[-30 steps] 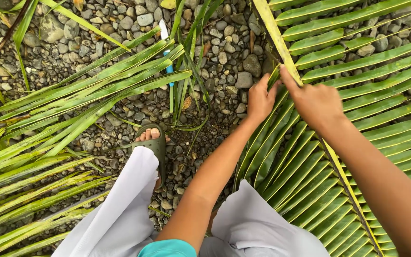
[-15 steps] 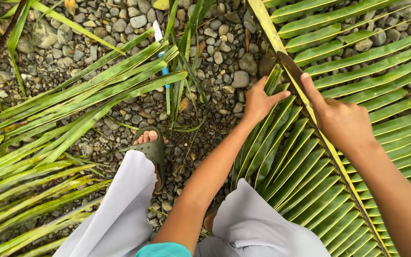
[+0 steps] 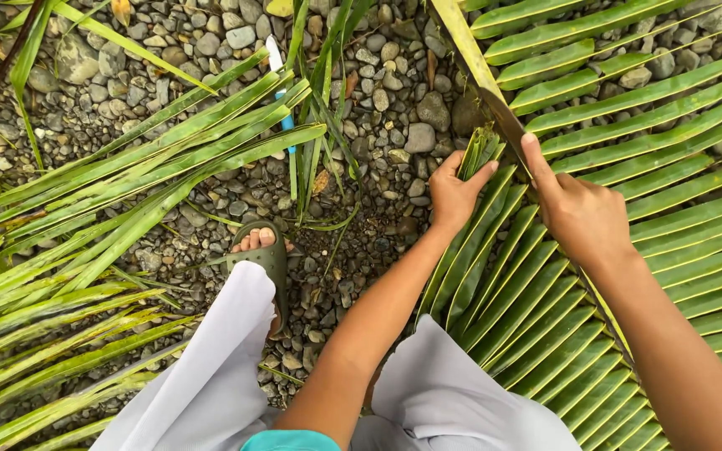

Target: Stripping leaflets from palm fronds using a knife and machete on a gravel surface.

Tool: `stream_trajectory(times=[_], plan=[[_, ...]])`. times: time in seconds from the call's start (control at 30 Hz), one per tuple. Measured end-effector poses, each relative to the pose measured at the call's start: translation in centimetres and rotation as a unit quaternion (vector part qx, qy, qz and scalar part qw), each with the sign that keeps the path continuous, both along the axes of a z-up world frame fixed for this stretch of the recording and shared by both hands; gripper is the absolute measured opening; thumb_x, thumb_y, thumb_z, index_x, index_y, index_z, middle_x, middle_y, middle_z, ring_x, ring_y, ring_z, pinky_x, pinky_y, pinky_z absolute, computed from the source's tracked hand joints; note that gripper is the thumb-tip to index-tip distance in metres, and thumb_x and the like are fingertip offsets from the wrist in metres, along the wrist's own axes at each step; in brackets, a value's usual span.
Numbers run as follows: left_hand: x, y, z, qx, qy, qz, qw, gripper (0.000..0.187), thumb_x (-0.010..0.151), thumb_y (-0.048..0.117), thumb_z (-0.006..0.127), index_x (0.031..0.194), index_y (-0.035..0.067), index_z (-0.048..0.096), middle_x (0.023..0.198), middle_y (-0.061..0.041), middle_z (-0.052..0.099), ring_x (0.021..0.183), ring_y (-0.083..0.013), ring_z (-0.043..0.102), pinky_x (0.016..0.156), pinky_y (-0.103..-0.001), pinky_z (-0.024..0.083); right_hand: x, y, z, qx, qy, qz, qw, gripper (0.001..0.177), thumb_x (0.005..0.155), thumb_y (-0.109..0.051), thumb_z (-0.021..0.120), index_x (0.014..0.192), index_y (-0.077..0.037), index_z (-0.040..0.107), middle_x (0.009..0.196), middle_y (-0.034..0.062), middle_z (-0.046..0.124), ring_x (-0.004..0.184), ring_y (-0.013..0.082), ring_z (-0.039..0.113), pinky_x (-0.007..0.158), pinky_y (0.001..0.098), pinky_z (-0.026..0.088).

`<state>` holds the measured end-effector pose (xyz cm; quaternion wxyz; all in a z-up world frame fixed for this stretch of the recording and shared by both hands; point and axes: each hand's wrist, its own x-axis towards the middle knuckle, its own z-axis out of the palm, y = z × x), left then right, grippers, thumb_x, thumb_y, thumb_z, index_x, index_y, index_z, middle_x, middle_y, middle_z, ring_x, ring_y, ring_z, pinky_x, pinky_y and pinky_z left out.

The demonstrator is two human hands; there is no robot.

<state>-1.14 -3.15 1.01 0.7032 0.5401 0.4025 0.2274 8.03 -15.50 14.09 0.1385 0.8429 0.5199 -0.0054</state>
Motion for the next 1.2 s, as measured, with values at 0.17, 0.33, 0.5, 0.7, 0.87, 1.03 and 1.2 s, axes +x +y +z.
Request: stream_trajectory(times=[0.17,0.33,0.5,0.7,0.87,1.03,1.2], plan=[[-1.7,0.8,0.7,0.005,-0.021,-0.001,1.0,0.017,0.1,0.029,0.059,0.101,0.013,0.063,0.097,0.0,0.073,0.089,-0.0179,0.066,0.089,-0.033,0.048,0.3,-0.3,-0.7,-0.096,0.047,0.012,0.994,0.109,0.073,-0.009,0.064,0.17,-0.027,0.018,0.067,0.0008,0.06,0.048,0.0269,0.06,0.039,0.0427,0.047],[-1.2,-0.2,1.5,0.033,0.039,-0.055,0.997,0.033,0.082,0.034,0.074,0.097,0.01,0.058,0.09,-0.003,0.062,0.079,-0.0192,0.057,0.073,-0.032,0.047,0.3,-0.5,-0.3,-0.034,0.012,0.04,0.999,0.108,0.07,-0.009,0.064,0.17,-0.024,0.025,0.068,0.0009,0.06,0.05,0.025,0.06,0.041,0.0402,0.044],[-0.9,-1.0,0.9,0.105,0.029,0.014,0.994,0.022,0.081,0.022,0.079,0.093,0.009,0.067,0.085,-0.005,0.073,0.074,-0.0183,0.066,0.071,-0.034,0.052,0.9,0.5,-0.4,-0.1,0.023,0.024,0.994,0.11,0.073,-0.009,0.061,0.171,-0.03,0.014,0.067,0.0021,0.061,0.048,0.0326,0.064,0.04,0.0452,0.046],[-0.7,-1.4,-0.1,0.079,0.041,0.028,0.996,0.026,0.081,0.029,0.079,0.09,0.01,0.066,0.082,-0.002,0.073,0.067,-0.0136,0.062,0.065,-0.032,0.051,1.1,0.8,0.9,0.011,-0.008,0.068,0.998,0.103,0.075,-0.01,0.067,0.17,-0.023,0.029,0.066,0.0001,0.053,0.05,0.0198,0.054,0.041,0.0366,0.042],[-0.9,-0.7,0.3,0.053,0.046,0.008,0.998,0.023,0.083,0.028,0.077,0.087,0.009,0.065,0.083,-0.003,0.073,0.074,-0.0153,0.065,0.07,-0.032,0.051,0.4,2.9,0.5,-0.169,0.046,0.005,0.985,0.107,0.078,-0.008,0.057,0.17,-0.03,0.008,0.072,0.0034,0.068,0.052,0.0296,0.069,0.045,0.0435,0.053],[-0.9,-1.0,0.3,0.023,0.029,-0.019,0.999,0.023,0.086,0.027,0.074,0.099,0.009,0.069,0.093,-0.004,0.075,0.083,-0.0145,0.068,0.078,-0.03,0.054,0.5,3.1,2.5,-0.151,0.042,0.01,0.988,0.111,0.075,-0.005,0.06,0.17,-0.029,0.011,0.07,0.0016,0.065,0.052,0.0277,0.066,0.045,0.042,0.053],[-0.4,-1.4,-0.4,0.006,-0.021,-0.023,0.999,0.022,0.091,0.022,0.07,0.106,0.006,0.073,0.1,-0.005,0.075,0.091,-0.0158,0.069,0.086,-0.032,0.056,0.4,2.1,1.8,0.072,-0.102,0.087,0.988,0.092,0.081,-0.013,0.068,0.168,-0.021,0.04,0.066,-0.0057,0.051,0.052,0.0104,0.052,0.043,0.0283,0.041]])
